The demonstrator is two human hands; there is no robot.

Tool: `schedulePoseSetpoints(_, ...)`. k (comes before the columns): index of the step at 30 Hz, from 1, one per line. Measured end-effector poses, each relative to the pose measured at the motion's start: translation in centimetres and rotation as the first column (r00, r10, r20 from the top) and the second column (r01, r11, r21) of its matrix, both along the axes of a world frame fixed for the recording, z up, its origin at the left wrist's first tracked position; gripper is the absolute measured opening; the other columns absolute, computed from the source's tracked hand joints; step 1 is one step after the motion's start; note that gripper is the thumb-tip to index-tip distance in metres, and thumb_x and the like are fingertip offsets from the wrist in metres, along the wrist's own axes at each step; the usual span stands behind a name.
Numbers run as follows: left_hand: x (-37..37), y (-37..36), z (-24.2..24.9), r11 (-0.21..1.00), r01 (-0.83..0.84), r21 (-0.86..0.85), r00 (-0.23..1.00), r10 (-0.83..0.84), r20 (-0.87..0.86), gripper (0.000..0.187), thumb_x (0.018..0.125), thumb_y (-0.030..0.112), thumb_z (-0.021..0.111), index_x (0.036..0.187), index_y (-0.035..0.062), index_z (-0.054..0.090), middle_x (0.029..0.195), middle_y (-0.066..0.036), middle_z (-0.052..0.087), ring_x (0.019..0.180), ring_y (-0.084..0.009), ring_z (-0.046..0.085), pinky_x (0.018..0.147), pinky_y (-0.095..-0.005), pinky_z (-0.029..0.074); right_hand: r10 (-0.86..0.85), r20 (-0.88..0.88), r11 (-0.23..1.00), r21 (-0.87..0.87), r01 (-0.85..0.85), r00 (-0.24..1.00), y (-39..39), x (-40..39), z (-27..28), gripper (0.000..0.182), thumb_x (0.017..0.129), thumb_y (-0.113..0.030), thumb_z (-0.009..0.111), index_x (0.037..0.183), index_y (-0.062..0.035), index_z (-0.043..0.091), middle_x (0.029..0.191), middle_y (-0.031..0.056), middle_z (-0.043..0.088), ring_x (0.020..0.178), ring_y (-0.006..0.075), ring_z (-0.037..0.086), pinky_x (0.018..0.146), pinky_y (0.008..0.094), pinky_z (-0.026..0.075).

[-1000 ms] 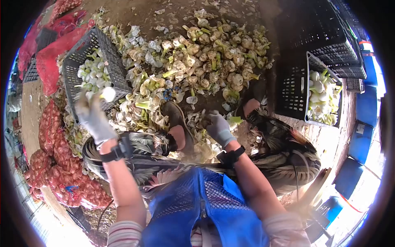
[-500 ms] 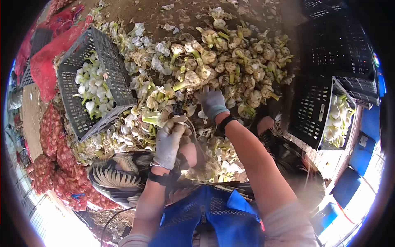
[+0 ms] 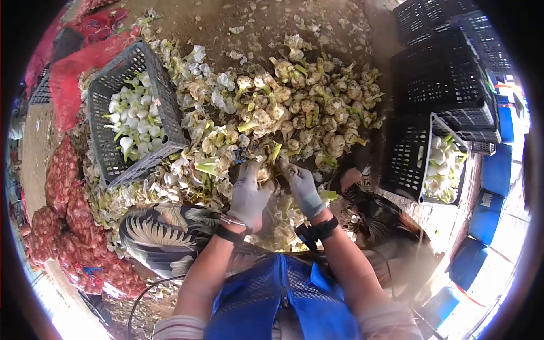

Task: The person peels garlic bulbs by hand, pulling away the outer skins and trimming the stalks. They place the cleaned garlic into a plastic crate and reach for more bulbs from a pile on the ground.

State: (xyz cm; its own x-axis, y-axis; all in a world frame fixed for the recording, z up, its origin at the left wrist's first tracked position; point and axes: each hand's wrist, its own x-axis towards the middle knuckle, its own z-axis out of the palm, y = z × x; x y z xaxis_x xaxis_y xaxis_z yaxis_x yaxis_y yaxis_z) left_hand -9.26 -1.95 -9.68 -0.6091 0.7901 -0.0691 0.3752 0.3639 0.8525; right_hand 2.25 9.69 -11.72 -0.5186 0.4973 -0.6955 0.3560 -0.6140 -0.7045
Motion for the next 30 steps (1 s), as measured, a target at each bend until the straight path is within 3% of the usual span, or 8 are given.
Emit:
schedulePoseSetpoints(8, 2.9, -1.6, 6.2, 0.975, -0.05, 0.216, 0.947, -0.022, 0.32, 0.064, 0.075, -0.005, 0.063, 0.136, 0.0004, 0.047, 0.128, -0.012, 0.055, 0.119, -0.0222, 0.053, 0.099, -0.0318, 0.044, 0.152, 0.036, 0.768, 0.625, -0.141, 0.988, -1.9, 1.2, 6.1, 0.024, 0.093, -0.01, 0.057, 0.106, 0.0075, 0.066, 0.072, 0.0121, 0.067, 0.065, 0.0123, 0.054, 0.061, 0.0315, 0.046)
schedulePoseSetpoints(14, 4.5, -3.7, 9.6, 0.965, -0.085, 0.249, 0.789, -0.087, 0.608, 0.06, 0.079, -0.004, 0.066, 0.136, 0.0012, 0.049, 0.12, -0.008, 0.057, 0.113, -0.0171, 0.054, 0.099, -0.0305, 0.042, 0.062, -0.199, 0.911, 0.412, 0.026, 0.978, -3.7, 5.1, 10.1, 0.024, 0.096, -0.006, 0.054, 0.116, 0.0032, 0.066, 0.076, -0.0056, 0.062, 0.067, 0.0033, 0.052, 0.059, 0.0228, 0.044)
schedulePoseSetpoints(18, 5.8, -4.5, 11.6, 0.908, 0.131, 0.398, 0.97, -0.2, 0.137, 0.061, 0.082, -0.004, 0.065, 0.14, 0.0026, 0.046, 0.119, -0.005, 0.056, 0.1, -0.0114, 0.058, 0.084, -0.023, 0.048, 0.024, -0.516, 0.99, 0.132, 0.052, 0.856, -3.7, 6.7, 12.5, 0.031, 0.093, -0.014, 0.067, 0.119, 0.0026, 0.062, 0.099, -0.0008, 0.065, 0.079, 0.0052, 0.059, 0.069, 0.0208, 0.05)
schedulePoseSetpoints(22, 6.7, -5.1, 14.1, 0.888, -0.215, 0.407, 0.589, -0.215, 0.779, 0.053, 0.088, 0.004, 0.068, 0.137, 0.0058, 0.047, 0.107, -0.004, 0.065, 0.095, -0.0143, 0.061, 0.086, -0.0306, 0.051, 0.027, -0.604, 1.0, 0.018, -0.02, 0.796, -3.9, 8.4, 15.1, 0.024, 0.089, -0.004, 0.065, 0.112, 0.0043, 0.065, 0.094, 0.001, 0.069, 0.08, 0.0101, 0.061, 0.074, 0.0254, 0.051)
schedulePoseSetpoints(24, 6.5, -5.5, 14.2, 0.88, -0.248, 0.404, 0.396, -0.289, 0.872, 0.041, 0.093, 0.012, 0.065, 0.131, 0.0054, 0.05, 0.104, -0.006, 0.064, 0.09, -0.0167, 0.061, 0.075, -0.0315, 0.053, 0.468, -0.234, 0.496, 0.867, -0.034, 0.852, -3.5, 8.9, 14.6, 0.021, 0.085, 0.003, 0.059, 0.104, 0.0046, 0.067, 0.092, 0.0045, 0.071, 0.082, 0.0119, 0.064, 0.072, 0.0295, 0.052)
schedulePoseSetpoints(25, 7.0, -5.6, 15.0, 0.874, -0.276, 0.4, 0.376, -0.284, 0.882, 0.035, 0.098, 0.026, 0.057, 0.125, 0.0052, 0.052, 0.099, -0.006, 0.063, 0.086, -0.0176, 0.06, 0.068, -0.0328, 0.051, 0.425, -0.33, 0.702, 0.708, -0.076, 0.843, -3.5, 8.9, 15.8, 0.026, 0.079, 0.005, 0.056, 0.102, 0.0017, 0.068, 0.094, 0.01, 0.071, 0.082, 0.0199, 0.068, 0.074, 0.0309, 0.052)
schedulePoseSetpoints(26, 6.7, -6.3, 14.1, 0.916, 0.086, 0.392, 0.914, -0.228, 0.334, 0.041, 0.1, 0.04, 0.05, 0.124, 0.0063, 0.052, 0.095, -0.007, 0.063, 0.08, -0.019, 0.06, 0.064, -0.0312, 0.049, 0.429, -0.336, 0.702, 0.708, -0.076, 0.839, -3.7, 9.0, 16.2, 0.026, 0.079, 0.005, 0.056, 0.102, 0.0017, 0.068, 0.094, 0.01, 0.071, 0.082, 0.0199, 0.068, 0.074, 0.0309, 0.052)
schedulePoseSetpoints(30, 6.0, -7.2, 12.9, 0.964, -0.044, 0.261, 0.493, -0.206, 0.845, 0.033, 0.099, 0.034, 0.052, 0.118, 0.0078, 0.055, 0.092, -0.009, 0.064, 0.07, -0.0172, 0.058, 0.058, -0.0275, 0.048, 0.457, -0.169, 0.293, 0.955, 0.031, 0.873, -3.5, 8.8, 15.6, 0.029, 0.067, -0.003, 0.064, 0.095, -0.0054, 0.069, 0.086, 0.0114, 0.065, 0.082, 0.0371, 0.062, 0.073, 0.0396, 0.05)
